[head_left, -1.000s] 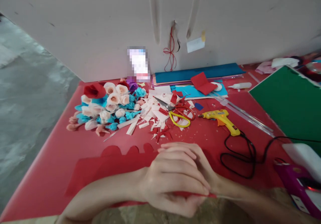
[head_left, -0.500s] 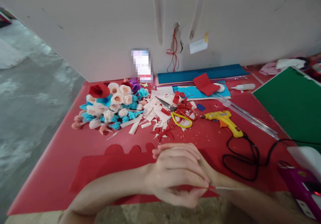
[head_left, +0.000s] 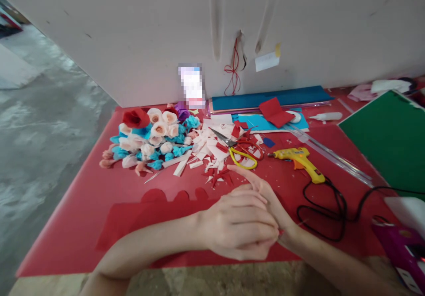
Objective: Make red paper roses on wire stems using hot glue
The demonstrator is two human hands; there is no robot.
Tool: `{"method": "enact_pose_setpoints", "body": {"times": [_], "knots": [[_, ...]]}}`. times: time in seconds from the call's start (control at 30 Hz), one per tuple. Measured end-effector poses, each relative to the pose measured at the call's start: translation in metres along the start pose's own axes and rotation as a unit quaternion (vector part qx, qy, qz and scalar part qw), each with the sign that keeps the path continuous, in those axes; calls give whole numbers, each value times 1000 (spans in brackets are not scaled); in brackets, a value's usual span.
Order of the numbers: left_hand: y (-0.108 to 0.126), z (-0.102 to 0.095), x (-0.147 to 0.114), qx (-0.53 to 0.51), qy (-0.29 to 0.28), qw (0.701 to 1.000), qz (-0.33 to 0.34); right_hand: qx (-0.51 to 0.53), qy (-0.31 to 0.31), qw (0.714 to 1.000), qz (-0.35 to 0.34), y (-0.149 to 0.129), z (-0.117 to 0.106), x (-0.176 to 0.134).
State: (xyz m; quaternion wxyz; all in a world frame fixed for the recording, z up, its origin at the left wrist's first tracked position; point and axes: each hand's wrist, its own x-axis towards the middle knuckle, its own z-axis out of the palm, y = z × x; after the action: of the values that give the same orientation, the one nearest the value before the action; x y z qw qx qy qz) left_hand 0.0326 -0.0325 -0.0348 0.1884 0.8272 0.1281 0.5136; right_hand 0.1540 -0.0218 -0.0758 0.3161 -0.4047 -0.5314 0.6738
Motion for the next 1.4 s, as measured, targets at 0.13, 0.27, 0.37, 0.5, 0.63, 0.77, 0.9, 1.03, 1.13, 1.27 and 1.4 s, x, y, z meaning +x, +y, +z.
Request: {"method": "enact_pose_setpoints", "body": {"times": [0.13, 0.27, 0.37, 0.5, 0.63, 0.77, 0.9, 1.03, 1.13, 1.27, 1.4], "knots": [[2, -3, 5, -93, 36, 990, -97, -81, 29, 996, -29, -7, -14, 0], [2, -17, 6, -120, 84, 971, -190, -192, 192, 960, -72, -12, -63, -7], [-1, -27, 8, -127, 111, 962, -215, -305, 356, 879, -84, -4, -120, -14], [-6, -38, 12, -101, 130, 958, -237, -425, 373, 824, -30, 20, -180, -21], [-14, -43, 13, -100, 155, 939, -291, -472, 342, 813, 9, 42, -199, -20], [-22, -46, 10, -90, 177, 913, -357, -471, 348, 811, 24, 47, -199, -18], [-27, -47, 9, -87, 178, 904, -379, -432, 377, 818, 44, 41, -196, -20], [-29, -50, 12, -85, 184, 899, -388, -350, 408, 843, 33, 31, -188, -24], [-28, -52, 15, -83, 191, 901, -382, -260, 408, 875, 5, 16, -176, -29], [-26, -56, 19, -68, 194, 904, -375, -172, 371, 912, -39, -13, -151, -38], [-19, -61, 20, -45, 179, 922, -340, -160, 343, 924, -61, -42, -126, -45]]}}
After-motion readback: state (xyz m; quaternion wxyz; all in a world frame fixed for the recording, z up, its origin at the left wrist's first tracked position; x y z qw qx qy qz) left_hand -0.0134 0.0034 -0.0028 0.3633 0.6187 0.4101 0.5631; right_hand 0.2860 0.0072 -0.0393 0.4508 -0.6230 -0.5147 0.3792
